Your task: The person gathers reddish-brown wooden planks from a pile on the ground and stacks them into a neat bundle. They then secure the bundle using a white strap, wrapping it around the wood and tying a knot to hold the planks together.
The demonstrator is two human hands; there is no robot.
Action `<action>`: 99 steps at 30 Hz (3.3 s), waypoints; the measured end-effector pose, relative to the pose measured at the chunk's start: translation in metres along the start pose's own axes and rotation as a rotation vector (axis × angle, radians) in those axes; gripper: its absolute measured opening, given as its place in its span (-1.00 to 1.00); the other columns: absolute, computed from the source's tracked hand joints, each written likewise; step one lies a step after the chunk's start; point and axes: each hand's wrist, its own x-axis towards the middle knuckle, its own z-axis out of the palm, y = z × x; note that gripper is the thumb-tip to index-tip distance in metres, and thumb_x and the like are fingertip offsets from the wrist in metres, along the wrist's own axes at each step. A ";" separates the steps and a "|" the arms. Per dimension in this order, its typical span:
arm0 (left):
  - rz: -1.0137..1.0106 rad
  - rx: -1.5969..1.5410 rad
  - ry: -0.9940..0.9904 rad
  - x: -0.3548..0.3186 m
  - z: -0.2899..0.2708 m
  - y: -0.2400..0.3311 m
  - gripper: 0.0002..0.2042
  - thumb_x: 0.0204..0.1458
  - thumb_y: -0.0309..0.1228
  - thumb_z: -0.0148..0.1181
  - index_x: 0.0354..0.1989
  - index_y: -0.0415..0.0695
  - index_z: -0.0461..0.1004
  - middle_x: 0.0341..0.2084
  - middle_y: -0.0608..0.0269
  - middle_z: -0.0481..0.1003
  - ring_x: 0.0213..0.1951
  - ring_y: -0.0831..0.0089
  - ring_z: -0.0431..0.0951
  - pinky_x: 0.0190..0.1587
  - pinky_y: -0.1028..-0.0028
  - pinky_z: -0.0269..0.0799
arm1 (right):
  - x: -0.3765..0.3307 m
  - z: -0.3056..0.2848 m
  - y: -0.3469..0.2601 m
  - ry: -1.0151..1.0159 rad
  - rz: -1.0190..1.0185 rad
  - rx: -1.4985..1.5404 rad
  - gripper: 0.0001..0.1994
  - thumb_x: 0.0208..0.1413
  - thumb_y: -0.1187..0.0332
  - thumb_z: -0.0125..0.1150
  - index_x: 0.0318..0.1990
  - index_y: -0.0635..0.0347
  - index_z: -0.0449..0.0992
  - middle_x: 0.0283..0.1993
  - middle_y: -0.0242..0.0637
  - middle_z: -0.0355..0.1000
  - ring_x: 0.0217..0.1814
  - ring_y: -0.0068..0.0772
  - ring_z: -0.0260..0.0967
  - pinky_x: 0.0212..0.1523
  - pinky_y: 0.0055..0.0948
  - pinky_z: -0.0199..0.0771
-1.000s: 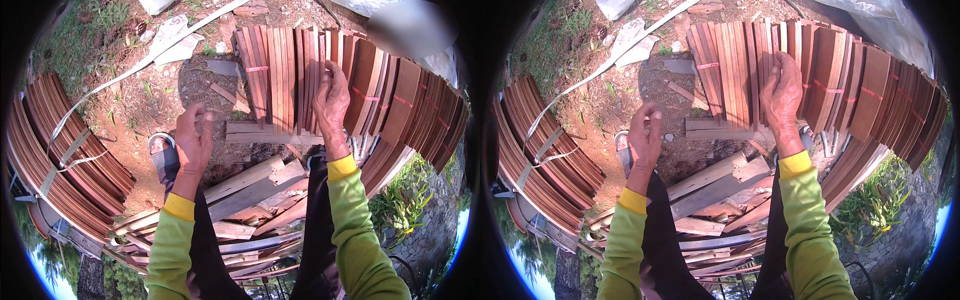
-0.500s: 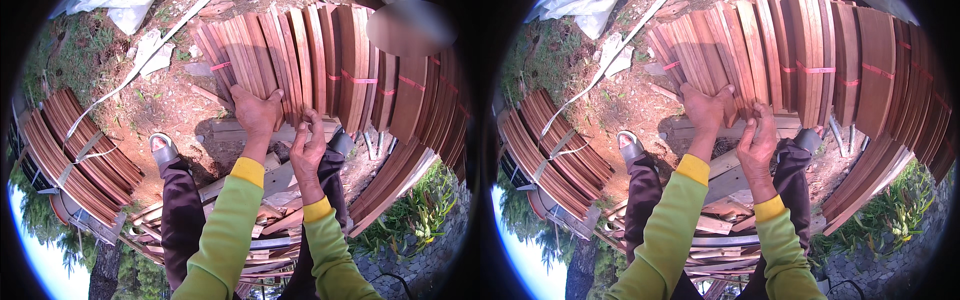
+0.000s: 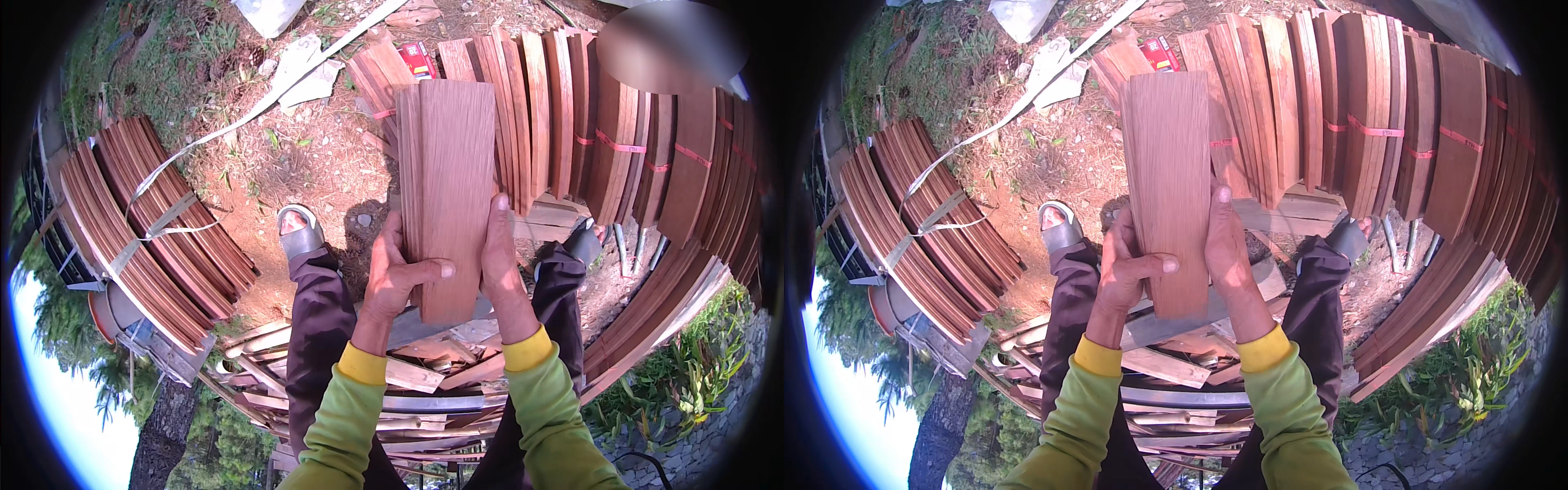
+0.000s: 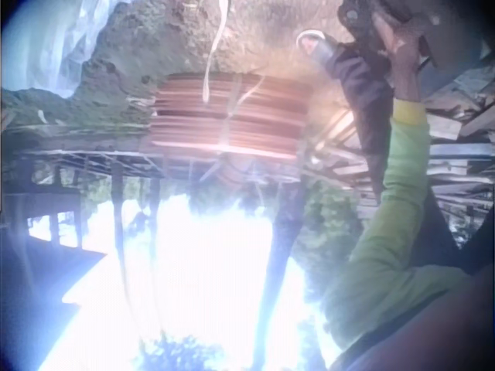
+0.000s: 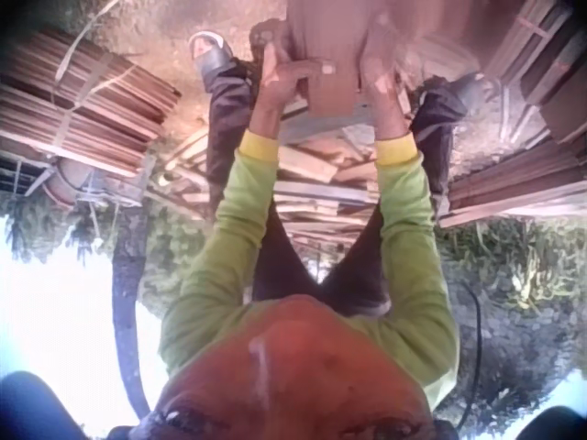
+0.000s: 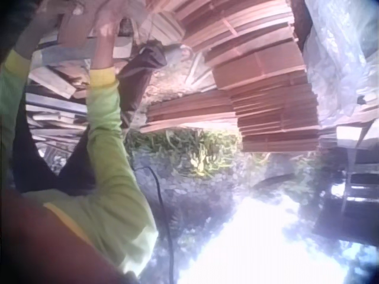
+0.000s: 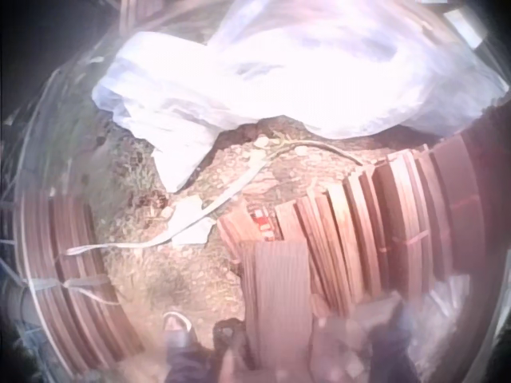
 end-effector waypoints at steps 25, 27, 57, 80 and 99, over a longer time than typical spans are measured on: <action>0.176 0.220 0.523 -0.052 -0.164 0.046 -0.40 0.24 -0.05 -0.07 0.26 -0.31 0.12 0.08 0.06 0.34 0.09 0.39 0.34 0.13 0.46 0.24 | -0.017 0.200 0.079 -0.265 -0.290 -0.564 -0.50 0.22 0.02 0.02 -0.08 0.43 0.42 -0.31 -0.01 0.50 -0.21 -0.26 0.47 -0.21 -0.30 0.45; 0.144 0.356 0.551 -0.056 -0.164 0.069 -0.39 0.24 -0.08 -0.06 0.28 -0.32 0.08 0.12 0.03 0.30 0.12 0.36 0.31 0.14 0.45 0.23 | 0.002 0.214 0.085 -0.286 -0.277 -0.499 -0.48 0.20 0.01 0.06 -0.13 0.46 0.45 -0.29 -0.01 0.50 -0.23 -0.36 0.45 -0.22 -0.38 0.44; 0.216 -0.194 0.495 -0.124 -0.159 0.110 -0.67 0.24 -0.37 -0.01 0.08 -0.32 0.28 -0.08 0.14 0.41 -0.01 0.49 0.37 0.09 0.48 0.26 | 0.164 0.356 0.144 0.125 -0.586 -0.968 -0.50 0.23 -0.01 -0.07 -0.11 0.35 0.48 -0.30 0.17 0.46 -0.22 0.12 0.42 -0.12 -0.09 0.36; 0.168 -0.074 0.450 -0.116 -0.135 0.111 -0.69 0.26 -0.36 -0.03 0.06 -0.31 0.30 -0.11 0.16 0.41 -0.04 0.49 0.37 0.07 0.48 0.26 | 0.159 0.348 0.131 -0.016 -0.461 -1.136 -0.50 0.26 0.04 -0.16 -0.02 0.42 0.33 -0.03 0.17 0.33 0.08 0.14 0.23 0.12 -0.07 0.23; 0.123 -0.157 0.481 -0.119 -0.141 0.112 -0.69 0.26 -0.33 -0.06 0.06 -0.28 0.31 -0.11 0.16 0.38 0.00 0.45 0.39 0.15 0.37 0.28 | 0.152 0.350 0.146 -0.004 -0.522 -1.022 -0.41 0.09 -0.01 0.11 -0.04 0.47 0.26 -0.18 0.22 0.33 -0.06 0.19 0.32 -0.06 -0.05 0.35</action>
